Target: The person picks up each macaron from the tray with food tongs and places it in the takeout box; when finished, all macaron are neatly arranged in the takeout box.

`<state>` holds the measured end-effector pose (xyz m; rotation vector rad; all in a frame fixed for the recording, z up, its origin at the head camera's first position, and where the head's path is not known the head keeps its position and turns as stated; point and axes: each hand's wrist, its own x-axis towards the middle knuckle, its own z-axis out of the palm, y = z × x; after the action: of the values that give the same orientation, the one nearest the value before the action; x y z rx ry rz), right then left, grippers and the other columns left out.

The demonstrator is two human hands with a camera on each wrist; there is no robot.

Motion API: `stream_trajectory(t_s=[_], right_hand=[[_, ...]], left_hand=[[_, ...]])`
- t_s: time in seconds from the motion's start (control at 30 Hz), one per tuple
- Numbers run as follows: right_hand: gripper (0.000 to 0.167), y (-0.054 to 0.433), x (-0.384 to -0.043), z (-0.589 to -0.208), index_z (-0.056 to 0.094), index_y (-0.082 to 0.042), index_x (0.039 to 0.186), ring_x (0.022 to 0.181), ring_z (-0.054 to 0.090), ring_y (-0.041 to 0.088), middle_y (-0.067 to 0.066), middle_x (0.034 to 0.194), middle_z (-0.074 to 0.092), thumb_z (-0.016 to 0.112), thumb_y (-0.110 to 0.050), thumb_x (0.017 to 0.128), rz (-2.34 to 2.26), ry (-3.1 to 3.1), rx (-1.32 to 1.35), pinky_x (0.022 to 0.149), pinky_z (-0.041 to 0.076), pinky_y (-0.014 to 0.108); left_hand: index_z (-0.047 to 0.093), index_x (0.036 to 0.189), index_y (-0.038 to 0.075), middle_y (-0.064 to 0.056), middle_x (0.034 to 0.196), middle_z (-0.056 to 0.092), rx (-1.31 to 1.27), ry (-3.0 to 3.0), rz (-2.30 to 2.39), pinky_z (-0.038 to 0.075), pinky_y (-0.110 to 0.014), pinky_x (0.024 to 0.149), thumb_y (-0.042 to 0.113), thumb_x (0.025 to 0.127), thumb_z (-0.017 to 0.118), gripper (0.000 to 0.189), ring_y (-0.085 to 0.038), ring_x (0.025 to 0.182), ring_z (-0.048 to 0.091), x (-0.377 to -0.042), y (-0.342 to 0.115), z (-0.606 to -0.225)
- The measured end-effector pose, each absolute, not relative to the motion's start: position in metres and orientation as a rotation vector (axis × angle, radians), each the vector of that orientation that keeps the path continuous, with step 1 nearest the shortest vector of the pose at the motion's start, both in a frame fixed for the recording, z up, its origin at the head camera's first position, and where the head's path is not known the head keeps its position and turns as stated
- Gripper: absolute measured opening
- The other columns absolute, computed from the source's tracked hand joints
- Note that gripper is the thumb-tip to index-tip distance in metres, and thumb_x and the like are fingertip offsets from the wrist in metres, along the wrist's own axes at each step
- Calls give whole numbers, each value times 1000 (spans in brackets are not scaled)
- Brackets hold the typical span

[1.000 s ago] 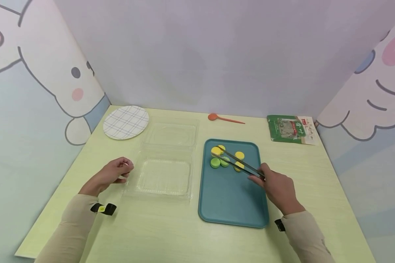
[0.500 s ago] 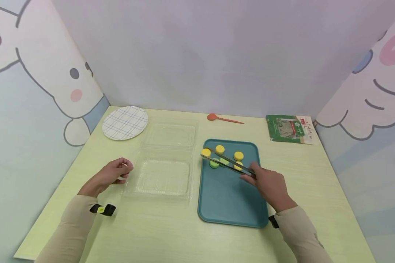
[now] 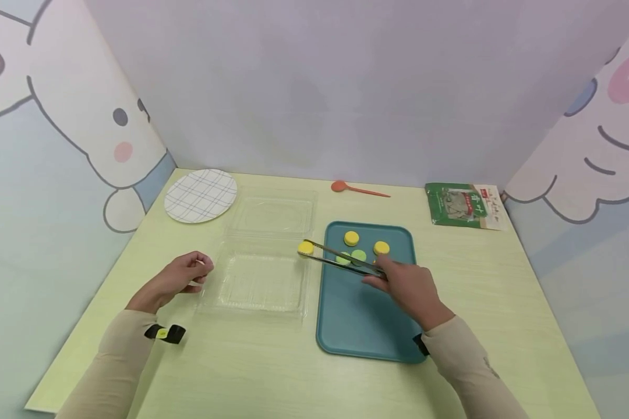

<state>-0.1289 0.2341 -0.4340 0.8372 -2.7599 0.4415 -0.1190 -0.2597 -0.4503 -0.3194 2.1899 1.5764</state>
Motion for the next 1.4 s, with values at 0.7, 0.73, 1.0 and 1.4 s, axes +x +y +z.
stream_trajectory(t_s=[0.7, 0.73, 1.0, 1.4], right_hand=[[42, 180, -133, -404, 52, -17, 91, 38, 25, 9, -7, 52, 24, 80, -47, 82, 86, -2656, 1040, 37, 21, 29], [42, 175, -133, -402, 52, -17, 91, 37, 25, 9, -6, 51, 24, 81, -46, 81, 61, -2649, 1037, 37, 21, 29], [45, 154, -131, -394, 50, -16, 82, 37, 26, 11, -6, 48, 23, 85, -44, 78, -21, -2569, 1045, 36, 22, 28], [46, 140, -132, -388, 49, -14, 77, 36, 27, 11, -4, 48, 24, 85, -43, 78, -60, -2617, 1063, 38, 20, 27]], left_hand=[[50, 111, 2, -6, 83, 50, -331, 2195, 1566, 52, -29, 66, 20, 105, 54, 19, -16, 73, 51, -119, -260, -446], [50, 111, 2, -6, 83, 50, -330, 2195, 1567, 51, -29, 66, 20, 105, 54, 19, -16, 73, 51, -119, -259, -446], [50, 111, 2, -6, 82, 49, -318, 2184, 1570, 51, -29, 66, 19, 105, 54, 18, -16, 73, 51, -117, -257, -446], [50, 110, 2, -6, 81, 48, -316, 2177, 1570, 50, -29, 65, 18, 105, 53, 17, -17, 72, 50, -118, -257, -444]])
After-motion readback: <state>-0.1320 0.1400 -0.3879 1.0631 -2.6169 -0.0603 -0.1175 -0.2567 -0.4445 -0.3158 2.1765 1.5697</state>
